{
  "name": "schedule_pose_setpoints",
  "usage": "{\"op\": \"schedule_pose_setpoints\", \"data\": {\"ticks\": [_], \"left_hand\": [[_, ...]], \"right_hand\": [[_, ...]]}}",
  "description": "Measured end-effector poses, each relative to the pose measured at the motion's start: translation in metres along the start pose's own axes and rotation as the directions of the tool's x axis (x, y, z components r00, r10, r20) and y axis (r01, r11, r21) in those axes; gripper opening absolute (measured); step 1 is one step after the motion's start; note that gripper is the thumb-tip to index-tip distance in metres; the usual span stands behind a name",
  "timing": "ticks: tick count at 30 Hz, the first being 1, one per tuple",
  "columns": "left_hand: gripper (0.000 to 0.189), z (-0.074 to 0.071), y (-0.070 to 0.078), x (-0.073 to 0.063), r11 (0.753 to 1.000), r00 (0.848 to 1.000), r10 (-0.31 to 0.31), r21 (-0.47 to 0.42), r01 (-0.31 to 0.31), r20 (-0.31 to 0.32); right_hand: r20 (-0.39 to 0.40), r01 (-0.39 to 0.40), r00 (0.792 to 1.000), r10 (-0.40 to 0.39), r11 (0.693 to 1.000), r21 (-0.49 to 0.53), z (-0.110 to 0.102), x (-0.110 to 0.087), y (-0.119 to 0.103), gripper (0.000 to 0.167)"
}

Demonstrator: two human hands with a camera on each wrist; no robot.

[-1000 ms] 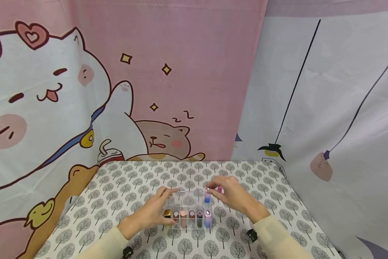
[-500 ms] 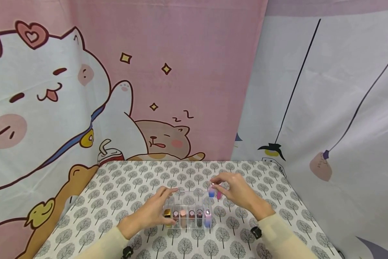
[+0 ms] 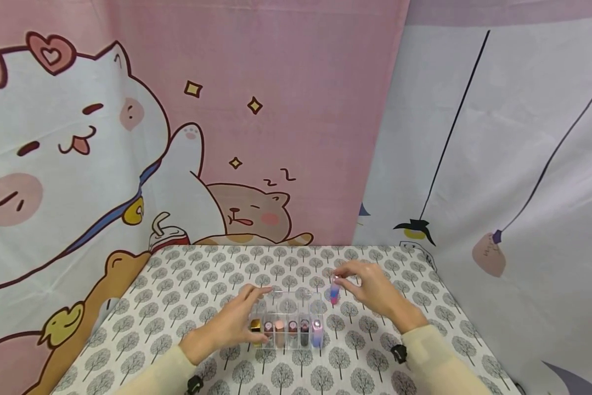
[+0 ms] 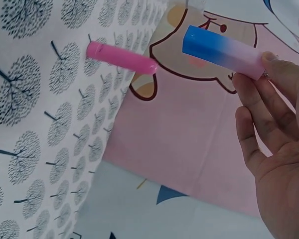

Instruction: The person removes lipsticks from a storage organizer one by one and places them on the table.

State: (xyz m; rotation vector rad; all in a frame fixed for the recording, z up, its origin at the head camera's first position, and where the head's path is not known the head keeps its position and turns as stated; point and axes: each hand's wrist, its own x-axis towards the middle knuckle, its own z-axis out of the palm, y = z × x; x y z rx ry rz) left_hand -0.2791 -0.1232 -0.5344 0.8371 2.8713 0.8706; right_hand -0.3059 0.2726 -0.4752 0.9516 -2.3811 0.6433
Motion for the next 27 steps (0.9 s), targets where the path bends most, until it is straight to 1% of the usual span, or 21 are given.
{"op": "schedule_pose_setpoints", "data": {"ticks": [8, 17, 20, 24, 27], "left_hand": [[0.124, 0.0, -0.001, 0.0, 1.0, 1.0, -0.004, 0.0, 0.004, -0.003], [0.124, 0.0, 0.0, 0.001, 1.0, 1.0, -0.003, 0.007, 0.003, -0.005], [0.123, 0.0, 0.0, 0.001, 1.0, 1.0, 0.001, 0.011, -0.001, -0.008], [0.123, 0.001, 0.0, 0.001, 1.0, 1.0, 0.004, 0.016, -0.004, -0.01], [0.123, 0.001, 0.0, 0.001, 1.0, 1.0, 0.003, 0.018, -0.003, -0.008]], "right_hand": [[0.014, -0.056, 0.998, 0.056, 0.998, 0.013, 0.001, -0.006, 0.014, 0.032], [0.034, -0.113, 0.993, 0.113, 0.994, -0.002, 0.006, -0.016, 0.035, 0.03], [0.057, -0.151, 0.987, 0.151, 0.989, 0.0, 0.009, -0.018, 0.041, 0.031], [0.092, -0.223, 0.971, 0.222, 0.975, 0.005, 0.014, -0.021, 0.047, 0.03], [0.1, -0.247, 0.964, 0.245, 0.969, 0.011, 0.019, -0.023, 0.051, 0.029]]}}
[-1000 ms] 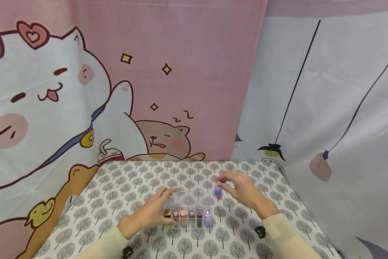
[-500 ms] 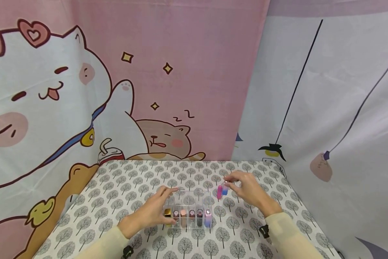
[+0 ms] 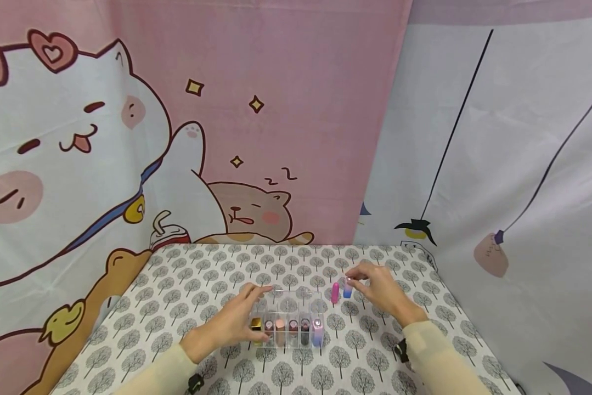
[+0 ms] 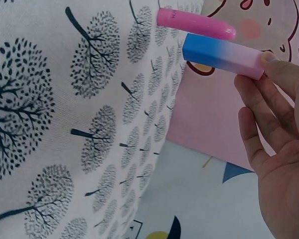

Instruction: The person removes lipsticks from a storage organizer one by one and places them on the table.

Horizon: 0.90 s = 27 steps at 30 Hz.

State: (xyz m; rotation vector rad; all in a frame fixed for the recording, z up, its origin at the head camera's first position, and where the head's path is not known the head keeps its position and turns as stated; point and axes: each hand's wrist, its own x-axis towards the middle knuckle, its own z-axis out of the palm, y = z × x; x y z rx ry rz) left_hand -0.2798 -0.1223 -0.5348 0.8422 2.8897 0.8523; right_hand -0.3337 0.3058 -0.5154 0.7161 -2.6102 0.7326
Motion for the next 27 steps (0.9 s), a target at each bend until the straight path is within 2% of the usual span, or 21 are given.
{"op": "schedule_pose_setpoints", "data": {"ticks": [4, 12, 27], "left_hand": [[0.124, 0.0, -0.001, 0.0, 1.0, 1.0, -0.004, -0.001, 0.004, 0.0], [0.125, 0.001, 0.0, -0.001, 1.0, 1.0, -0.009, 0.004, 0.009, 0.0], [0.125, 0.002, -0.001, 0.0, 1.0, 1.0, 0.001, 0.007, -0.001, -0.003]], "right_hand": [[0.007, -0.008, 1.0, 0.008, 1.0, 0.014, 0.006, 0.0, 0.004, 0.027], [0.053, -0.082, 0.995, 0.081, 0.996, 0.023, 0.015, -0.001, 0.01, 0.022], [0.086, -0.08, 0.993, 0.078, 0.997, 0.021, 0.018, -0.002, 0.015, 0.022]]}}
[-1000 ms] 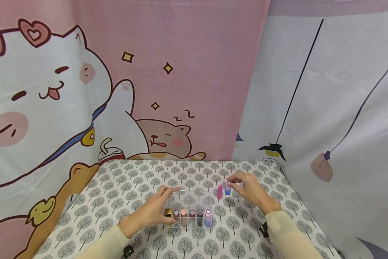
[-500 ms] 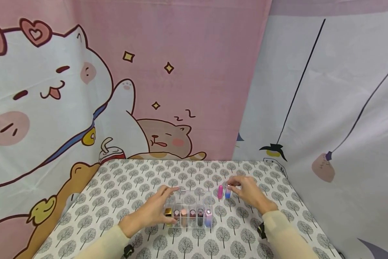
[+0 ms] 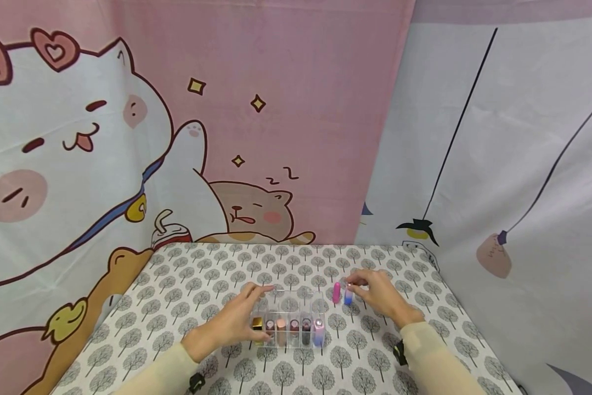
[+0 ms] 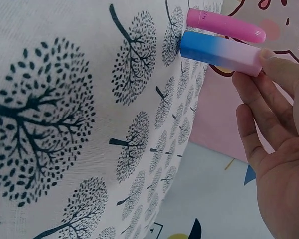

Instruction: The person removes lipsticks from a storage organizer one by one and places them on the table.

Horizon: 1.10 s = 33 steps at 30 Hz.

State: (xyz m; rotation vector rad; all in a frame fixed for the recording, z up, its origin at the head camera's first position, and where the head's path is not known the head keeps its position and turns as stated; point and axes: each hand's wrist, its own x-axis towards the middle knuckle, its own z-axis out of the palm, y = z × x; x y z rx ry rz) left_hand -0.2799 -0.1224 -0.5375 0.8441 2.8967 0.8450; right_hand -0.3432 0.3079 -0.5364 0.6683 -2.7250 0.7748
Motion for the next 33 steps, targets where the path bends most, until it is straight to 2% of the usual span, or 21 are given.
{"op": "schedule_pose_setpoints", "data": {"ticks": [20, 33], "left_hand": [[0.125, -0.0004, 0.0, -0.0002, 1.0, 1.0, -0.009, -0.021, 0.009, 0.012], [0.124, -0.0011, 0.0007, -0.0005, 1.0, 1.0, -0.016, -0.026, 0.016, 0.008]], "right_hand": [[0.028, -0.016, 0.999, 0.015, 0.999, 0.036, 0.0012, -0.0046, 0.0025, 0.029], [-0.047, 0.04, 0.998, -0.042, 0.999, -0.032, 0.0015, -0.0084, -0.0034, 0.039]]}}
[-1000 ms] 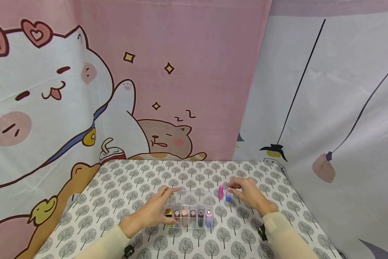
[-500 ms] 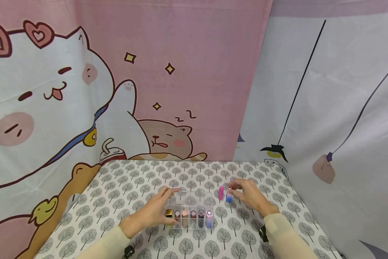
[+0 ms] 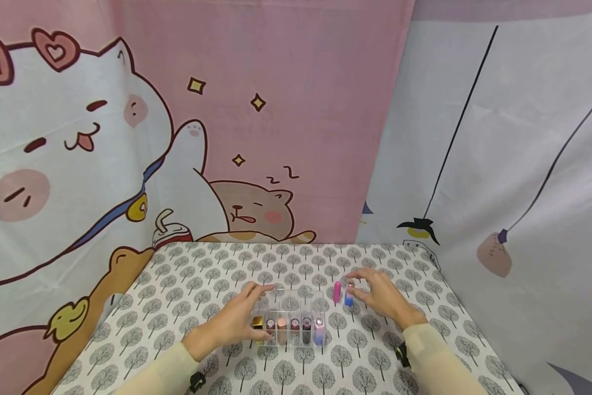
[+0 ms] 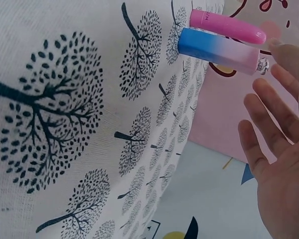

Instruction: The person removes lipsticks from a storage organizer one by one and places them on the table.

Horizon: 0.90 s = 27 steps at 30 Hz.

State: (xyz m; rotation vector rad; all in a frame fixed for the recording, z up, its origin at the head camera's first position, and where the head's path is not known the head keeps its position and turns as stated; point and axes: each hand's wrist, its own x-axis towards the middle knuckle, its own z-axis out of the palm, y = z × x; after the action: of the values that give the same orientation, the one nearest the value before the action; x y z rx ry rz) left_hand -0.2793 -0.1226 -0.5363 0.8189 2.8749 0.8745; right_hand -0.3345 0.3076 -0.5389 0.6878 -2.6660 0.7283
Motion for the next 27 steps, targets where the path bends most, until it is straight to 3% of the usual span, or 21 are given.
{"op": "schedule_pose_setpoints", "data": {"ticks": [12, 27], "left_hand": [[0.123, -0.003, 0.0, 0.002, 1.0, 1.0, 0.003, -0.011, -0.003, 0.003], [0.124, -0.002, 0.0, 0.0, 1.0, 1.0, 0.003, -0.025, -0.003, 0.003]], "right_hand": [[-0.032, 0.09, 0.995, -0.09, 0.996, -0.019, -0.006, 0.003, -0.01, 0.047], [0.015, 0.082, 0.997, -0.082, 0.994, -0.066, -0.017, -0.005, -0.041, 0.055]]}}
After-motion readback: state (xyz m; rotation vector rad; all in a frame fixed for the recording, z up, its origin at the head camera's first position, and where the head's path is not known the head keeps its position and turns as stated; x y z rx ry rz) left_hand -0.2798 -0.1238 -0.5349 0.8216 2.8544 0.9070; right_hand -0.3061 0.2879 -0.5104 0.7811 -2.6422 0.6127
